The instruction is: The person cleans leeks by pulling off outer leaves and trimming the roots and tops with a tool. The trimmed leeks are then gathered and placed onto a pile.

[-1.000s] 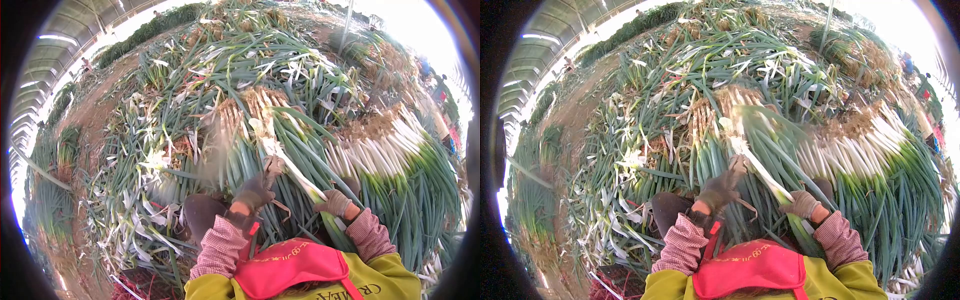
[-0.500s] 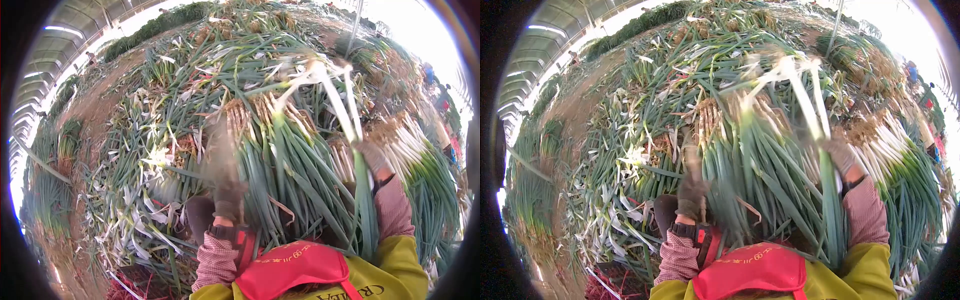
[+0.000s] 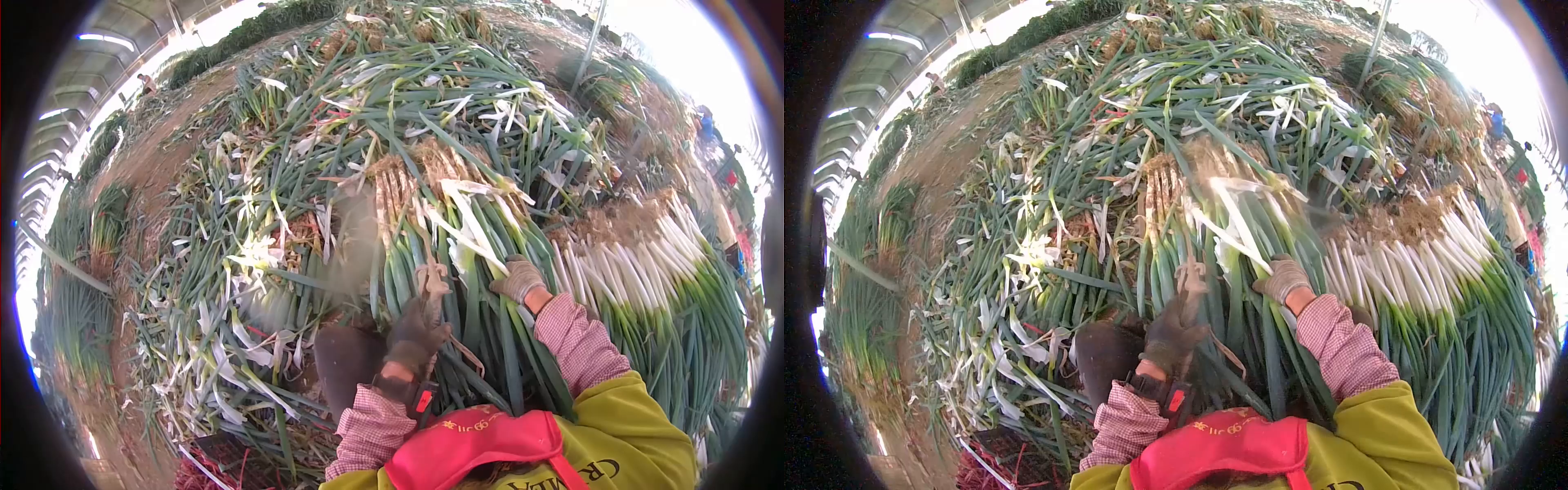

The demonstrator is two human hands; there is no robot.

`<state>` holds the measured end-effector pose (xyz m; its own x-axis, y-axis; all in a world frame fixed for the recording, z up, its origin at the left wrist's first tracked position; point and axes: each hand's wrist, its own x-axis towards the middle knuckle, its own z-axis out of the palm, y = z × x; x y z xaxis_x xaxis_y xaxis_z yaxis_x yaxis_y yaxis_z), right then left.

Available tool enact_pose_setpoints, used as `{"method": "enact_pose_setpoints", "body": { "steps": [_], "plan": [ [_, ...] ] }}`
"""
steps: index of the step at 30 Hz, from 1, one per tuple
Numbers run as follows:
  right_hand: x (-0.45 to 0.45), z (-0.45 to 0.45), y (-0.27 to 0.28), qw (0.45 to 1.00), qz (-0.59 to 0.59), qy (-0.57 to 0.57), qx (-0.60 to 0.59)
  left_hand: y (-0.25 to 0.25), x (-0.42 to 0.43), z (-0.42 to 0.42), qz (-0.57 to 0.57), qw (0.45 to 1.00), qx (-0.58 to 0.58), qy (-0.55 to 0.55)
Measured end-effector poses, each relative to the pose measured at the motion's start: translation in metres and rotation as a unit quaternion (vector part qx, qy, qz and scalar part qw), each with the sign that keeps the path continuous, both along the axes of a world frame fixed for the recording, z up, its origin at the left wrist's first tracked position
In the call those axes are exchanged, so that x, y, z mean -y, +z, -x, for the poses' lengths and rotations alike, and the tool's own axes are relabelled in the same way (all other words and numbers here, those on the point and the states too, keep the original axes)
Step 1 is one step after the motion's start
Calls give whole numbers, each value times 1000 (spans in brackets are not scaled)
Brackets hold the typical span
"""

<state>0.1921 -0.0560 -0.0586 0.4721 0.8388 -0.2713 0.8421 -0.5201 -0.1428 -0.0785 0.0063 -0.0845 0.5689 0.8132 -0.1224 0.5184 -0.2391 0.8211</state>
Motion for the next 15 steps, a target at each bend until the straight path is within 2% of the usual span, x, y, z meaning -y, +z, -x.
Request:
{"method": "enact_pose_setpoints", "body": {
  "steps": [2, 3, 5, 8, 9, 10, 11, 12, 14, 15],
  "plan": [
    [13, -1, 9, 998, 14, -59, -16, 6, 6, -7, 13, 999, -27, -32],
    [25, -7, 13, 989, -30, -119, -80, 15, 6, -10, 18, 998, -40, -49],
    [60, -28, 22, 944, -120, -232, -203, 39, 8, -14, 26, 995, -69, -68],
    [106, -35, 55, 868, -127, -319, -359, 40, -5, -29, 40, 989, -110, -88],
    [113, -37, 58, 862, -131, -326, -365, 39, -12, -34, 45, 987, -126, -94],
    [118, -40, 59, 856, -136, -333, -371, 67, -12, -37, 36, 988, -122, -91],
    [126, -44, 58, 849, -143, -341, -377, 69, -18, -45, 30, 985, -118, -125],
    [134, -63, 28, 839, -178, -290, -425, 66, -24, -55, 25, 980, -115, -159],
    [138, -55, 24, 838, -190, -307, -410, 57, -37, -79, 18, 965, -148, -215],
    [134, -48, 27, 837, -196, -315, -403, 68, -39, -87, 27, 962, -159, -222]
  ]
}}
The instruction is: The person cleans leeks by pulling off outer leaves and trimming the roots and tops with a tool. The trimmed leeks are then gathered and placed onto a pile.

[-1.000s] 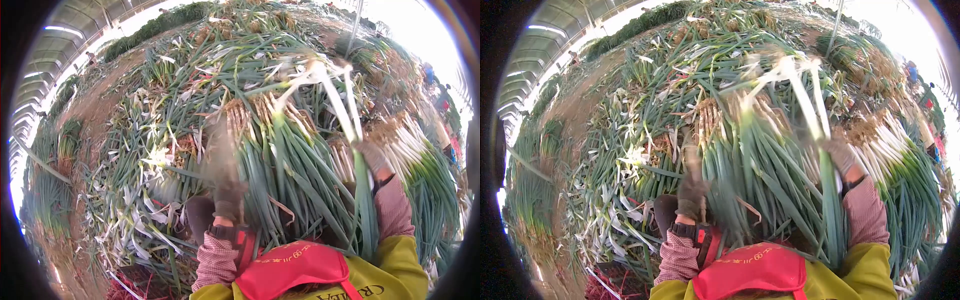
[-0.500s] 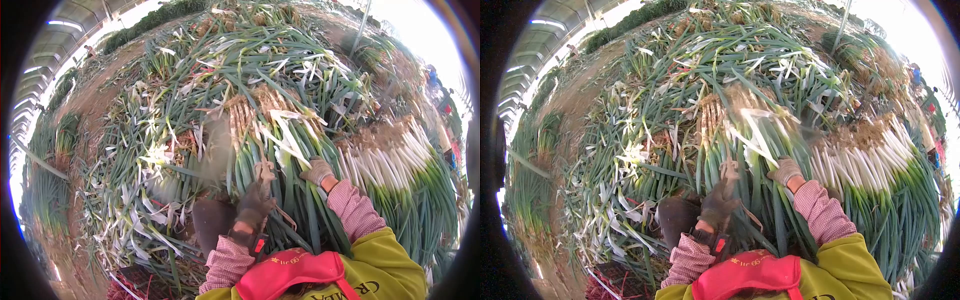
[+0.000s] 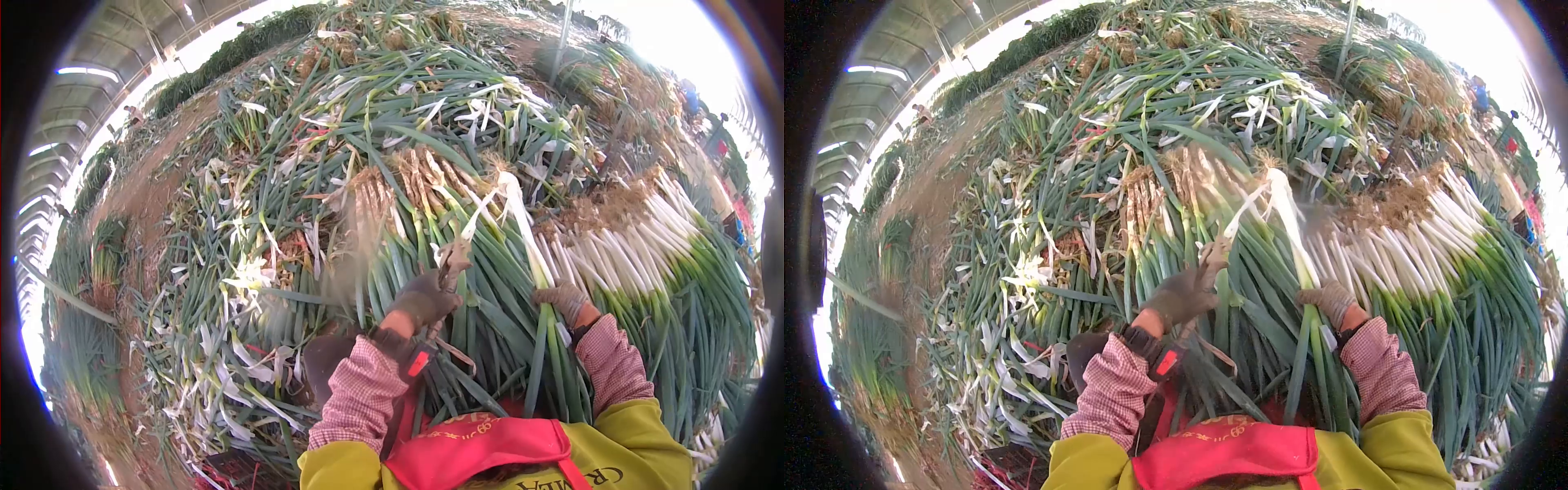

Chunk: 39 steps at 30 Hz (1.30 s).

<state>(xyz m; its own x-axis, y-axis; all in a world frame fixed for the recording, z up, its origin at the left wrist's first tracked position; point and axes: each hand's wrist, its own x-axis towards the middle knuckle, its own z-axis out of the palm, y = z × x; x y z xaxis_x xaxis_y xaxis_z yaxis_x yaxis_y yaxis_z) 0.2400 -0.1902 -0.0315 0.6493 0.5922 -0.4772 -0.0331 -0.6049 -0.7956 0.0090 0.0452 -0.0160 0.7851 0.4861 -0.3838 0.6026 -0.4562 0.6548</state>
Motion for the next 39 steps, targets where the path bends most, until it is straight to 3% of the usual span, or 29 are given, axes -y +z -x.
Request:
{"method": "enact_pose_setpoints", "body": {
  "steps": [1, 3, 9, 13, 17, 21, 24, 27, 32, 34, 35, 39],
  "plan": [
    [-5, 10, 17, 999, 45, -5, -5, 16, 0, -6, 8, 1000, -15, -7],
    [-7, 21, 32, 999, 11, -36, -29, 23, -7, -19, 14, 999, -27, -12],
    [-1, 6, 22, 999, 6, -7, -48, 27, -31, -49, 49, 996, -73, -30],
    [-2, 2, 22, 999, -1, 17, -42, 28, -29, -50, 6, 996, -66, -66],
    [2, 0, 18, 999, 1, 24, -42, -4, -36, -57, -6, 996, -83, -38],
    [2, -3, 17, 996, -58, 60, -23, 15, -23, -49, -22, 994, -101, -39],
    [-2, 6, 26, 994, -62, 81, -46, 24, -6, -40, -35, 998, -29, -41],
    [-6, 10, 30, 990, -82, 88, -70, 26, 6, -42, -59, 994, -82, -33],
    [33, -29, 71, 988, 41, 148, -12, -40, 12, 0, -44, 998, -43, 10],
    [43, -35, 97, 985, 88, 147, -2, -14, 16, 27, 17, 993, -82, 80],
    [44, -37, 96, 982, 100, 156, 26, -45, 16, 39, 24, 995, -45, 90],
    [41, -49, 74, 975, 96, 167, 112, -19, 43, 47, 42, 993, 69, 88]
  ]
}}
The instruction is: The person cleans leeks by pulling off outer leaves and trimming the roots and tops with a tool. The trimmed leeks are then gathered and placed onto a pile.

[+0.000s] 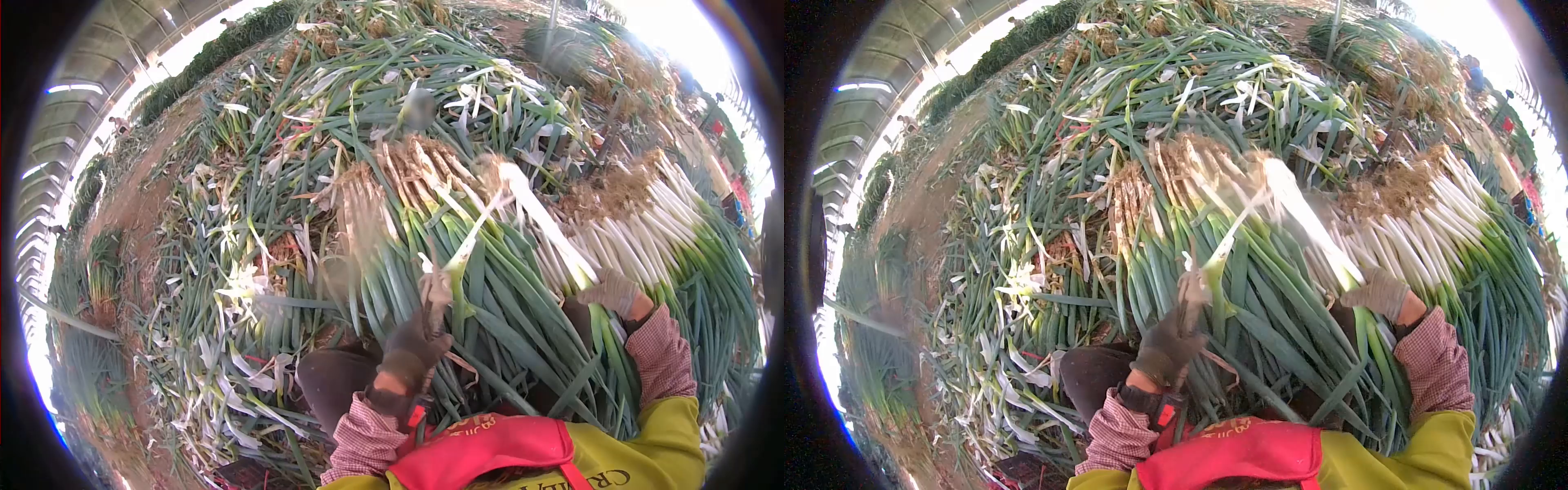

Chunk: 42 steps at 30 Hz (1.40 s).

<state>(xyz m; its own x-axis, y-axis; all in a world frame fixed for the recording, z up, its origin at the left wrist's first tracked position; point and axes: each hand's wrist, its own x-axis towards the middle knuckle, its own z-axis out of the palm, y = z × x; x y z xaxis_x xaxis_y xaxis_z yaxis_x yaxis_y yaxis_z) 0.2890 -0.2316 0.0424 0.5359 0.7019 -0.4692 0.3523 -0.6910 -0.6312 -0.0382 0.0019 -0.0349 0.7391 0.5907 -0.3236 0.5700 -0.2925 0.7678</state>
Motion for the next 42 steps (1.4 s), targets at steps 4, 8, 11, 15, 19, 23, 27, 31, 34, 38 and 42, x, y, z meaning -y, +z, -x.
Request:
{"method": "enact_pose_setpoints", "body": {
  "steps": [4, 8, 11, 15, 19, 23, 27, 31, 34, 38, 42],
  "plan": [
    [-69, 33, 58, 997, -49, -21, -51, 15, 21, -10, -47, 994, 41, -93],
    [-161, 24, 31, 981, 29, 181, 69, 31, -11, -29, -9, 992, -97, -75],
    [-217, -35, -79, 911, -77, 315, 255, 14, -27, -3, -69, 994, 66, 56],
    [-267, 3, -85, 977, 59, 160, 128, 5, -19, 10, -105, 992, 63, 1],
    [-272, 25, -98, 978, 114, 108, 138, 18, -11, -8, -30, 997, -62, -25],
    [-226, 30, -78, 999, 25, 31, 24, 36, -14, -20, 1, 993, -105, -58],
    [-171, 35, -72, 983, -58, -59, -163, 39, -9, -26, 20, 992, -80, -97],
    [-137, 42, -67, 987, -91, -26, -132, 15, -15, -47, 12, 994, -56, -95],
    [-122, 45, -71, 992, 6, -74, -104, 14, -25, -61, 29, 994, -65, -87],
    [-104, 51, -73, 977, -25, -110, -182, 31, -35, -82, -17, 990, -118, -78],
    [-97, 51, -67, 967, -59, -104, -227, 27, -57, -109, -8, 992, -90, -86]
  ]
}}
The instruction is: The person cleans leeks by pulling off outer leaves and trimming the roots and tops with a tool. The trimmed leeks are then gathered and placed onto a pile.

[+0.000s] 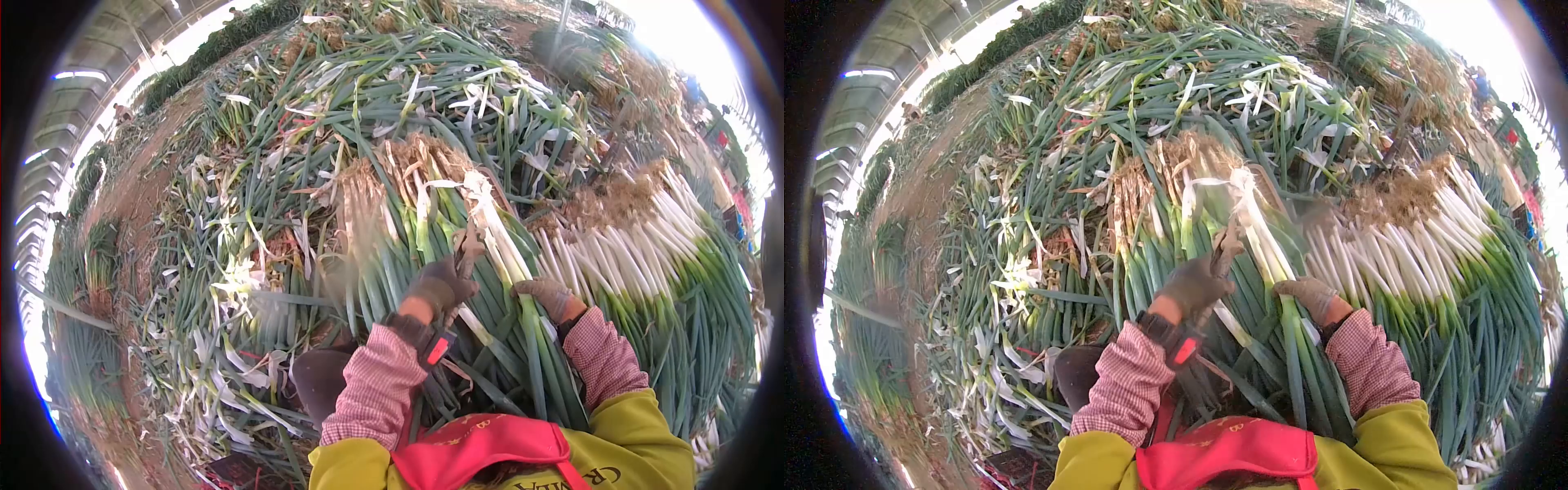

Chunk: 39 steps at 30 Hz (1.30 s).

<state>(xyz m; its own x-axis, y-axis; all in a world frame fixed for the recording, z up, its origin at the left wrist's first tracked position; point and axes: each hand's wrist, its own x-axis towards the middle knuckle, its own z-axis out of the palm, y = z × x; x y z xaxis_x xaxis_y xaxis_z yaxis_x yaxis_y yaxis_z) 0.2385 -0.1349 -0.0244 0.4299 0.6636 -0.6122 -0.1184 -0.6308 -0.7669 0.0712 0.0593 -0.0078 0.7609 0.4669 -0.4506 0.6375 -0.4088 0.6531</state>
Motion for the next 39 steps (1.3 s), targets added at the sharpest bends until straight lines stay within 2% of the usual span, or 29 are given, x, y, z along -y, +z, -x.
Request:
{"method": "enact_pose_setpoints", "body": {
  "steps": [3, 8, 11, 15, 17, 18, 28, 35, 36, 39],
  "plan": [
    [3, -2, -6, 994, -28, -59, -89, 2, -12, -20, -14, 999, -27, -12],
    [8, -11, -19, 989, -52, -75, -118, 5, 0, -6, 17, 998, 2, -57],
    [10, -14, -29, 984, -65, -89, -141, 22, 28, 24, 27, 993, -46, -106],
    [6, -6, -17, 980, -47, -112, -160, 19, 39, 38, -16, 993, -46, -104],
    [6, -8, -25, 979, -49, -119, -156, 21, 24, 23, -3, 996, -49, -71],
    [8, -11, -32, 980, -51, -120, -153, 12, 16, 9, -30, 996, -51, -69],
    [10, -11, -28, 984, -45, -109, -132, -16, -50, -67, -29, 995, -58, -77],
    [11, -11, -13, 991, -25, -105, -79, 6, -15, -23, -43, 992, 4, -120],
    [11, -9, -7, 991, -19, -113, -75, 14, -9, -14, -28, 996, -8, -83],
    [10, 3, 27, 993, 16, -113, 5, 16, 9, 7, -1, 996, -31, -86]
  ]
}}
